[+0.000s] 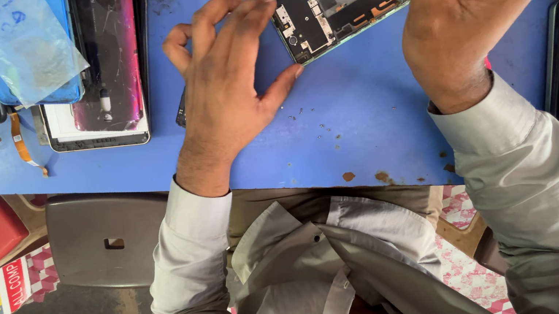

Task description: The person uses a green-handled screwdriver to unscrew screws from an opened smartphone midframe on a blue workbench, steadying the phone with the other hand. They reposition the phone and continue removing screws, with small screws accumulating on the bench.

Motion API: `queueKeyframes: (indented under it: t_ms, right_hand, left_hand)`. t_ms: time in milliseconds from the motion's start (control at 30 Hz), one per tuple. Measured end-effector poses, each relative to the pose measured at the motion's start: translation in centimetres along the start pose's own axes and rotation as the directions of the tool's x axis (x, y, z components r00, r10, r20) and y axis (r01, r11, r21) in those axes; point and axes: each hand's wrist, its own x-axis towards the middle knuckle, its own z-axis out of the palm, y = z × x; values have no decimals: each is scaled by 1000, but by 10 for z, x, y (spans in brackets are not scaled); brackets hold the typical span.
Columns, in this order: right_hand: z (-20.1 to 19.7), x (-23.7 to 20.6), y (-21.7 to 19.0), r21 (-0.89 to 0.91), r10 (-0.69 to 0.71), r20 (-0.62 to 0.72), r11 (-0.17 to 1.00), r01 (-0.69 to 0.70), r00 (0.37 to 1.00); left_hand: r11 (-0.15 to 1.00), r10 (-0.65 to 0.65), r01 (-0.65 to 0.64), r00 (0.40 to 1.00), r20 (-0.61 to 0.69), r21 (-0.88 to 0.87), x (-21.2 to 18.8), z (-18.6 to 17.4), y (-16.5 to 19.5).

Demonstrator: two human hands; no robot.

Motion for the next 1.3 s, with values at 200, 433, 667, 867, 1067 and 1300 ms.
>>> queueKeyframes:
  t_ms: [200,433,667,867,1067,1300]
  right_hand:
    - [-5,0,9,-94,-195,142,973,209,971]
    - [8,-6,-11,64,18,53,998,-21,998]
    - [13,-14,-9,-75,-175,199,978,193,964]
    - [17,-13,-12,-83,-235,298,959,271,925]
    - [14,-12,-23,-174,-231,409,930,324,883]
    - [9,-12,-15,-214,-366,409,852,477,836]
  left_hand:
    - [999,-29,28,999,31,23,2,3,1]
    - [998,-52,52,999,1,45,4,5,3]
    - [996,-47,46,999,3,81,5,9,5]
    - [993,-71,65,996,56,101,11,7,13]
    - [996,-85,84,996,25,36,8,6,9]
    - [998,-29,26,998,-62,-53,2,7,2]
